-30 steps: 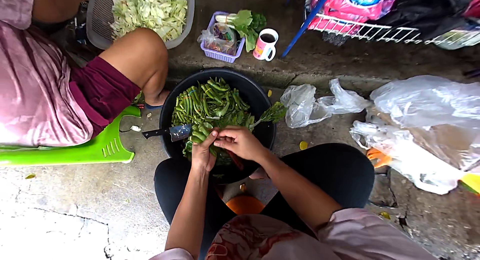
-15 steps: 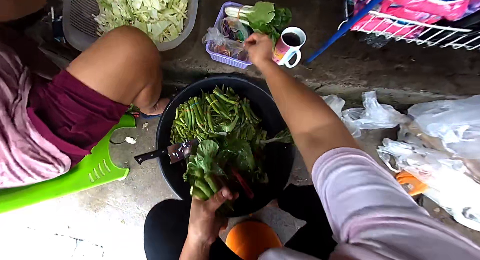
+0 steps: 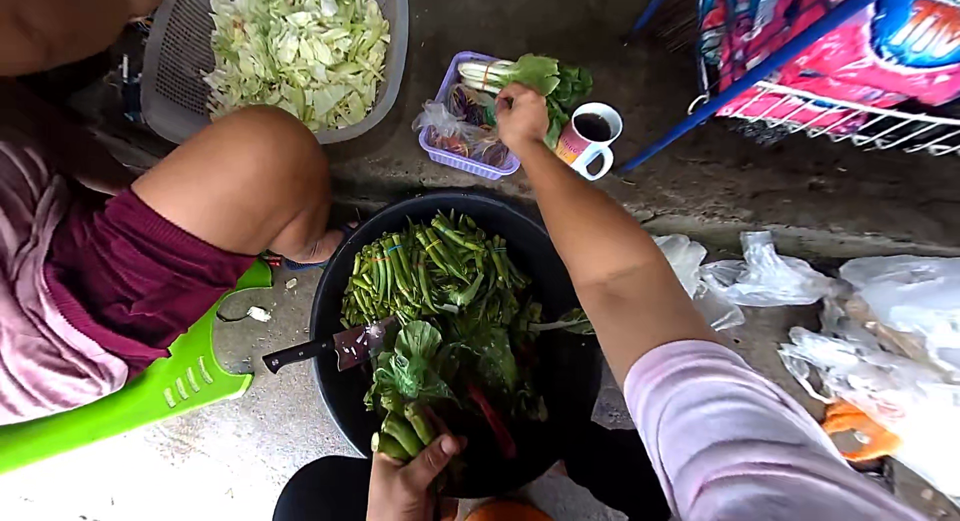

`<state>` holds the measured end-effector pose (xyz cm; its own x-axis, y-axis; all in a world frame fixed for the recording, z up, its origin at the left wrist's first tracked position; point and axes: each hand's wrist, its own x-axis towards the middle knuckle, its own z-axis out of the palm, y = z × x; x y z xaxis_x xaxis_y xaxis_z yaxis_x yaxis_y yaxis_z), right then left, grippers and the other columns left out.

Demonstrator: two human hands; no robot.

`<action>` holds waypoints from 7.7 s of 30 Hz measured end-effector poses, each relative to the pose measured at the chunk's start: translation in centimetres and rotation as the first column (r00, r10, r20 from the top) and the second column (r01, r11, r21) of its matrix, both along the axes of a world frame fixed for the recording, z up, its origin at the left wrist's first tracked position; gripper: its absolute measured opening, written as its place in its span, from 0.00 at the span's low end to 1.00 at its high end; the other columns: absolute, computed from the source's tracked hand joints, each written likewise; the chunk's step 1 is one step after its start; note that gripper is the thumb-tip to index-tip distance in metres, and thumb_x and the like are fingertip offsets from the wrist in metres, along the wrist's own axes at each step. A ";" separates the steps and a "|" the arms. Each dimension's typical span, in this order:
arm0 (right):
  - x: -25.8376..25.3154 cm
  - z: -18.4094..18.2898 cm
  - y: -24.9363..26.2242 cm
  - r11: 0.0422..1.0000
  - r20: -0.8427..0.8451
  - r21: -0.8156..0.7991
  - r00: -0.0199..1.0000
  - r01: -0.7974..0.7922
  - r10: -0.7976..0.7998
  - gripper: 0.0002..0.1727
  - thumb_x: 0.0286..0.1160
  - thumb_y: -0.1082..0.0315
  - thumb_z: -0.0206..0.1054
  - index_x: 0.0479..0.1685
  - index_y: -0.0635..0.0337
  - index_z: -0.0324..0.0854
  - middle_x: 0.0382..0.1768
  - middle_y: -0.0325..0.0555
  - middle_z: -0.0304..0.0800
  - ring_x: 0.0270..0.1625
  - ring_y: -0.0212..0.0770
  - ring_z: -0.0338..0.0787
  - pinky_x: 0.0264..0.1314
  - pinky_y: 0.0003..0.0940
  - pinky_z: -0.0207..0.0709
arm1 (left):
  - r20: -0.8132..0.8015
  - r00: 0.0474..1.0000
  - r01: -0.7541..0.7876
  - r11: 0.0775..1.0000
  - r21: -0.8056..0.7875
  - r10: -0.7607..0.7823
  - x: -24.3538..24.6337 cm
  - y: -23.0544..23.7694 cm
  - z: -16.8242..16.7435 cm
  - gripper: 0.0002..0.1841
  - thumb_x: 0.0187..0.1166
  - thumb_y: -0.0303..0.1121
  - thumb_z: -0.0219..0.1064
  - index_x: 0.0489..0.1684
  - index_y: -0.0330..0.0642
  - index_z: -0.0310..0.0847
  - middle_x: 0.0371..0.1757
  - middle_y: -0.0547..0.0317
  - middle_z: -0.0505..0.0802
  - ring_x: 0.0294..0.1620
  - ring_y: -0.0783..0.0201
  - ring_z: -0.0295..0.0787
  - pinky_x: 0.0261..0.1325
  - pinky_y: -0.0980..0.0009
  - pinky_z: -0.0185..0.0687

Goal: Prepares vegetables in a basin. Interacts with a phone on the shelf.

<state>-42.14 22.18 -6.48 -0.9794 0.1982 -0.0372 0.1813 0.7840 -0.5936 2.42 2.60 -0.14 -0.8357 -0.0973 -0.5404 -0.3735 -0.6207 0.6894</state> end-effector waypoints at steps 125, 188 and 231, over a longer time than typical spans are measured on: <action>41.7 9.9 1.8 0.569 -0.115 -0.247 0.607 -0.784 0.787 0.45 0.59 0.68 0.83 0.84 0.59 0.69 0.64 0.46 0.89 0.72 0.53 0.81 0.78 0.61 0.66 | -0.250 0.822 0.062 0.517 -0.853 -0.511 2.0 3.7 -2.4 0.57 0.59 0.23 0.84 0.92 0.35 0.46 0.57 0.43 0.93 0.56 0.55 0.94 0.62 0.55 0.88; 41.0 11.4 14.3 0.715 0.327 0.090 0.699 -0.693 0.636 0.34 0.74 0.50 0.76 0.78 0.55 0.79 0.68 0.58 0.86 0.70 0.66 0.83 0.68 0.73 0.70 | 0.194 0.926 0.313 0.369 -0.875 -0.325 -18.1 1.6 -5.8 0.45 0.73 0.35 0.76 0.88 0.30 0.52 0.82 0.29 0.73 0.81 0.40 0.73 0.80 0.48 0.72; 43.8 7.5 10.8 0.944 0.329 -0.286 0.909 -0.164 0.257 0.19 0.79 0.68 0.73 0.62 0.66 0.72 0.44 0.60 0.86 0.33 0.52 0.92 0.37 0.52 0.90 | 0.623 0.519 0.774 0.011 -0.634 -0.586 -4.3 8.5 -16.4 0.24 0.84 0.35 0.66 0.74 0.31 0.75 0.69 0.27 0.84 0.72 0.31 0.80 0.74 0.34 0.72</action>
